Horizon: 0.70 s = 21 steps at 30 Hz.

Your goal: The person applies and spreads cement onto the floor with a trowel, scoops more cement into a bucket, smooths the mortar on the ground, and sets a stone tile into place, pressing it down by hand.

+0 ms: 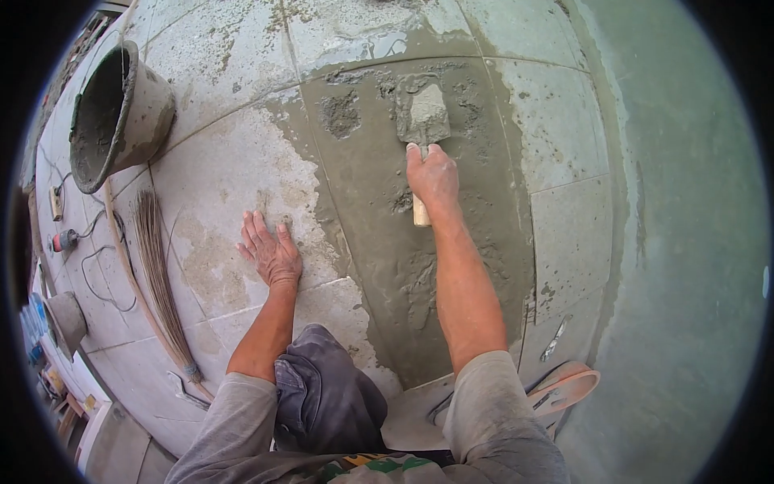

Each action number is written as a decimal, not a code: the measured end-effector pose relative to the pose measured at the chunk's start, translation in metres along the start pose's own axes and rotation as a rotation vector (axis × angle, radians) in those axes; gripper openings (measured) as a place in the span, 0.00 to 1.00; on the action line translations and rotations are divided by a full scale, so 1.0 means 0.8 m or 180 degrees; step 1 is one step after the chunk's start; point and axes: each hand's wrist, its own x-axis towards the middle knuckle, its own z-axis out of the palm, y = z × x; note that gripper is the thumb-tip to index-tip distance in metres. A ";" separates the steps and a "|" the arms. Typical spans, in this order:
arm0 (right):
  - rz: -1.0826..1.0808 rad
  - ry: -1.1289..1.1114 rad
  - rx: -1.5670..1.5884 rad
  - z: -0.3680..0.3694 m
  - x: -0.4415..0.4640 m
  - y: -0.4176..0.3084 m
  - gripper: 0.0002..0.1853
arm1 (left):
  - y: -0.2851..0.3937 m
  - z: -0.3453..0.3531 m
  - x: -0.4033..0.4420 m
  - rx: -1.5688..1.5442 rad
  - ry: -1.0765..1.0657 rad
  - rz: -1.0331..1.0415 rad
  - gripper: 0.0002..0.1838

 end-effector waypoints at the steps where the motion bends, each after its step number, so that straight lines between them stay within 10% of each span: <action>1: -0.0273 -0.0040 -0.0501 -0.007 -0.005 -0.014 0.26 | 0.001 -0.001 0.000 -0.0008 -0.0005 0.0019 0.33; 14: -0.0110 0.0402 -0.1077 -0.029 0.047 0.048 0.26 | -0.004 0.003 0.001 0.0005 -0.0005 0.0003 0.33; 16: 0.0948 -0.0289 0.1330 -0.039 0.033 0.030 0.25 | -0.003 0.004 -0.001 0.0004 -0.0031 -0.0020 0.33; 21: 0.0792 -0.0797 0.2008 -0.015 0.020 0.019 0.24 | -0.002 0.002 0.000 0.0029 -0.0036 -0.0022 0.34</action>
